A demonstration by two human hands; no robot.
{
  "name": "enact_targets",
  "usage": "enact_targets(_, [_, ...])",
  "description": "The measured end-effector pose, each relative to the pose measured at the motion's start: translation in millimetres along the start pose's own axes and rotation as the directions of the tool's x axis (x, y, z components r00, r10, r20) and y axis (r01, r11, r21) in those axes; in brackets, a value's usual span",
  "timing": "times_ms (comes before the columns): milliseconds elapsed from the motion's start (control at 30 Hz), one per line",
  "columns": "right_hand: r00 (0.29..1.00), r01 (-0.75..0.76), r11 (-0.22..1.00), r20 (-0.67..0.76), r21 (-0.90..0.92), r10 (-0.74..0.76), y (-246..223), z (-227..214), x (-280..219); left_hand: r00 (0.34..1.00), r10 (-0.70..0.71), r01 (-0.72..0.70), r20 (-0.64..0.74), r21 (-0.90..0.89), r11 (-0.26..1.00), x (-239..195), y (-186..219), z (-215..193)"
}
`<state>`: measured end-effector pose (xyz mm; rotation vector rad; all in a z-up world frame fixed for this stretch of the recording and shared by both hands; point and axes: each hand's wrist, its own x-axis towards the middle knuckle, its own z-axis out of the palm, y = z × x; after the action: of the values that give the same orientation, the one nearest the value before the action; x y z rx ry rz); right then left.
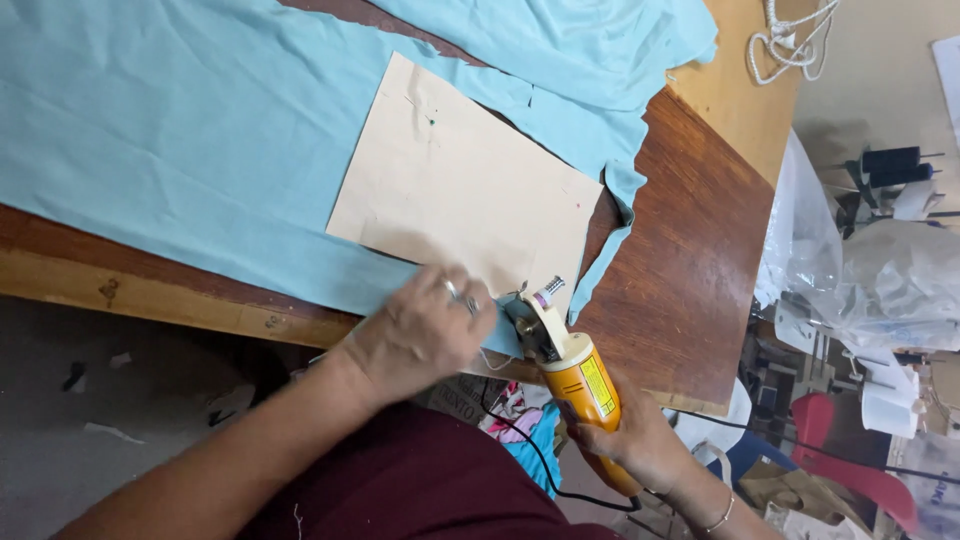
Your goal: Using an electric rotary cutter to cut out garment pieces from fabric according to paper patterns
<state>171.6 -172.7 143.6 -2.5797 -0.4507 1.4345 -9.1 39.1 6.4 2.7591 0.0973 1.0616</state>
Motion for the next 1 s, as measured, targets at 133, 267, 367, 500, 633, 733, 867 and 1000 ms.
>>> enact_targets(133, [0.999,0.018,0.998,0.037,0.054,-0.02,1,-1,0,0.925,-0.03,0.074,0.378,-0.103,0.992,-2,-62,-14])
enact_targets(267, [0.999,-0.04,0.999,0.015,-0.024,0.04,-5,-3,-1,0.843,-0.026,0.127,0.538,-0.152,0.98,7,-71,-33])
enact_targets(367, [0.997,-0.074,0.983,-0.033,-0.17,0.07,-1,-6,5,0.855,-0.059,0.164,0.515,-0.16,0.973,-1,-74,-31])
enact_targets(500, [0.999,-0.018,0.998,0.03,-0.055,0.02,-1,-9,8,0.893,-0.072,0.158,0.444,-0.159,0.975,-8,-75,-25])
enact_targets(633, [1.0,-0.005,0.993,0.027,-0.12,0.009,-13,-9,8,0.926,-0.091,0.157,0.368,-0.155,0.975,-15,-76,-17])
enact_targets(733, [0.999,-0.016,0.996,0.045,-0.089,0.02,-25,-7,5,0.912,-0.08,0.159,0.403,-0.166,0.973,-12,-75,-22])
enact_targets(867, [0.999,-0.005,0.992,0.031,-0.129,0.009,-25,-9,9,0.907,-0.087,0.175,0.411,-0.181,0.968,-12,-76,-25])
enact_targets(1000, [1.0,0.016,0.977,0.012,-0.214,-0.014,-33,-10,12,0.871,-0.095,0.22,0.481,-0.211,0.952,-8,-75,-32])
